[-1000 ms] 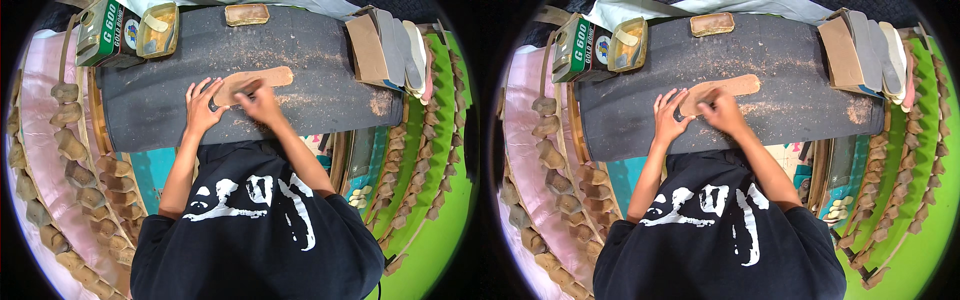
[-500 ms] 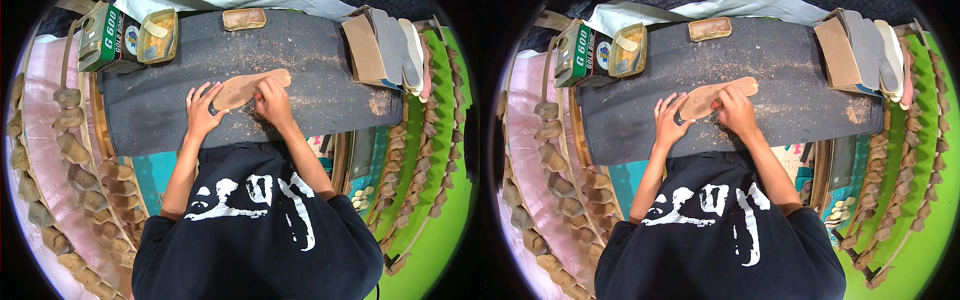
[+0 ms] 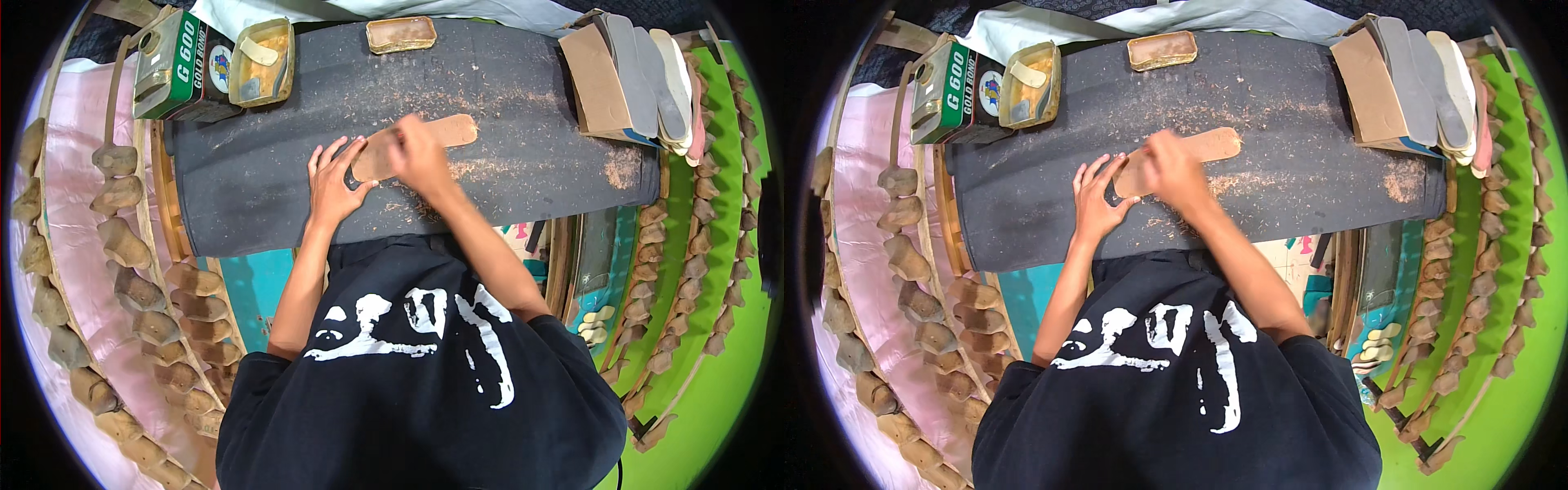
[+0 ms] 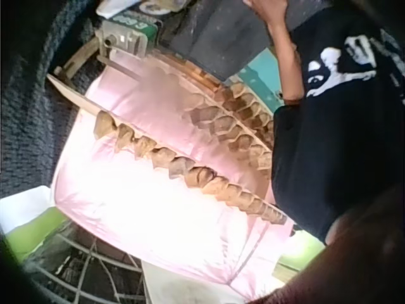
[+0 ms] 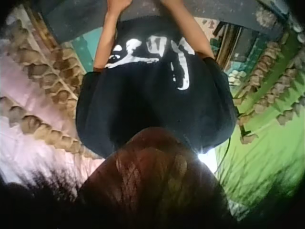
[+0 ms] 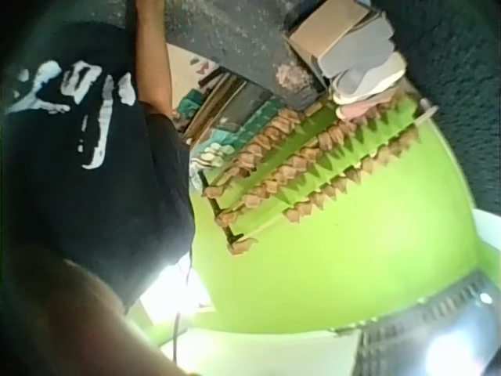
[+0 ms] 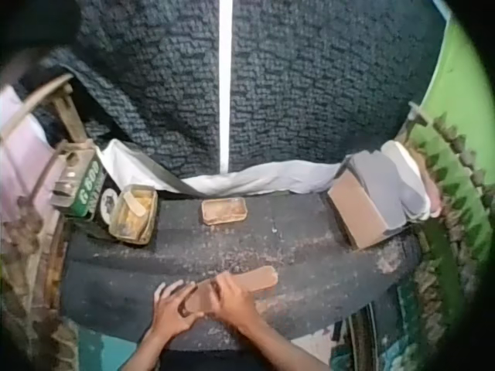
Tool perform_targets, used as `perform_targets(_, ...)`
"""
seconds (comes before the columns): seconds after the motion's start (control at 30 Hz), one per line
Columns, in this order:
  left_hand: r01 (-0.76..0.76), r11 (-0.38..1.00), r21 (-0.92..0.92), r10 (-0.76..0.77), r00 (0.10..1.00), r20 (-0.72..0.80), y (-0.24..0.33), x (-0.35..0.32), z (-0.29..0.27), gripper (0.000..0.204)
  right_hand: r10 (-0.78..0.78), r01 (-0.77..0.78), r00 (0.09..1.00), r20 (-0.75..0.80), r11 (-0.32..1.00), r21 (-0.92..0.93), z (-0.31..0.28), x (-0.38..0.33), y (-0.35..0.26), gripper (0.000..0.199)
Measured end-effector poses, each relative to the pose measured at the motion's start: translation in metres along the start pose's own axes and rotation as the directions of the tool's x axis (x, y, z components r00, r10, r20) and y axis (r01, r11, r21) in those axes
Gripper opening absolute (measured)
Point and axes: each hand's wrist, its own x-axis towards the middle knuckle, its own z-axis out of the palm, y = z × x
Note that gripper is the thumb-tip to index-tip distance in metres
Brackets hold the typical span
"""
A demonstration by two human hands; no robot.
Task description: Applying adhesive to the surface of a shoe sole using a small brush.
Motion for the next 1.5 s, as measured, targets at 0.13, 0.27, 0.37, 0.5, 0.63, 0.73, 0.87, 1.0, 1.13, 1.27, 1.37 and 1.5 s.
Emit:
perform_targets(0.13, 0.018, 1.0, 0.02, -0.017, 1.0, -0.024, -0.01, -0.003, 0.006, 0.087, 0.076, -0.087, 0.994, 0.075, 0.985, 0.151, 0.028, -0.001, -0.023, 0.023)
perform_targets(0.27, 0.009, 1.0, -0.016, -0.009, 1.0, -0.03, -0.003, -0.002, 0.003, 0.091, 0.196, -0.192, 0.98, -0.038, 0.976, 0.101, -0.013, 0.009, 0.02, 0.019)
perform_targets(0.37, 0.03, 0.999, 0.03, -0.031, 0.999, 0.017, -0.002, -0.003, 0.0, 0.095, 0.232, -0.238, 0.962, -0.142, 0.971, -0.03, -0.035, 0.015, 0.03, 0.016)
perform_targets(0.5, 0.026, 1.0, -0.008, -0.026, 1.0, -0.005, -0.001, 0.0, 0.001, 0.095, -0.011, 0.0, 0.995, -0.101, 0.994, -0.109, 0.005, 0.001, 0.005, 0.017)
perform_targets(0.63, 0.014, 1.0, 0.007, -0.013, 0.998, -0.055, -0.013, -0.003, 0.012, 0.093, -0.03, 0.007, 0.988, 0.153, 0.989, 0.148, 0.034, -0.018, -0.037, 0.017)
perform_targets(0.73, 0.014, 0.998, -0.058, -0.018, 0.997, -0.073, -0.007, -0.005, 0.008, 0.09, 0.052, -0.074, 0.992, 0.117, 0.979, 0.188, 0.016, -0.019, -0.009, 0.015)
perform_targets(0.87, 0.017, 1.0, 0.009, -0.017, 0.999, -0.035, -0.001, 0.001, 0.002, 0.089, 0.228, -0.212, 0.964, -0.134, 0.969, 0.126, -0.029, -0.018, 0.014, 0.014)
perform_targets(1.0, 0.023, 1.0, -0.02, -0.024, 0.999, -0.045, -0.004, -0.002, 0.003, 0.087, -0.114, 0.118, 0.992, 0.052, 0.99, -0.075, -0.008, -0.023, -0.009, 0.022)
perform_targets(1.13, -0.015, 1.0, -0.015, 0.014, 0.999, -0.045, -0.01, -0.004, 0.005, 0.087, -0.198, 0.211, 0.97, 0.144, 0.974, -0.083, 0.018, -0.031, -0.034, 0.02)
perform_targets(1.27, 0.012, 1.0, -0.005, -0.012, 0.999, -0.043, -0.007, -0.004, 0.004, 0.088, -0.143, 0.144, 0.984, 0.102, 0.99, -0.003, 0.001, -0.037, -0.01, 0.026)
perform_targets(1.37, 0.014, 1.0, -0.006, -0.014, 0.999, -0.042, -0.004, 0.0, 0.003, 0.088, -0.044, 0.043, 0.999, -0.009, 0.992, -0.12, -0.022, -0.044, -0.006, 0.025)
perform_targets(1.5, 0.016, 1.0, -0.016, -0.017, 0.999, -0.044, -0.006, -0.003, 0.005, 0.086, -0.141, 0.165, 0.98, 0.142, 0.971, -0.173, -0.004, -0.046, -0.021, 0.035)
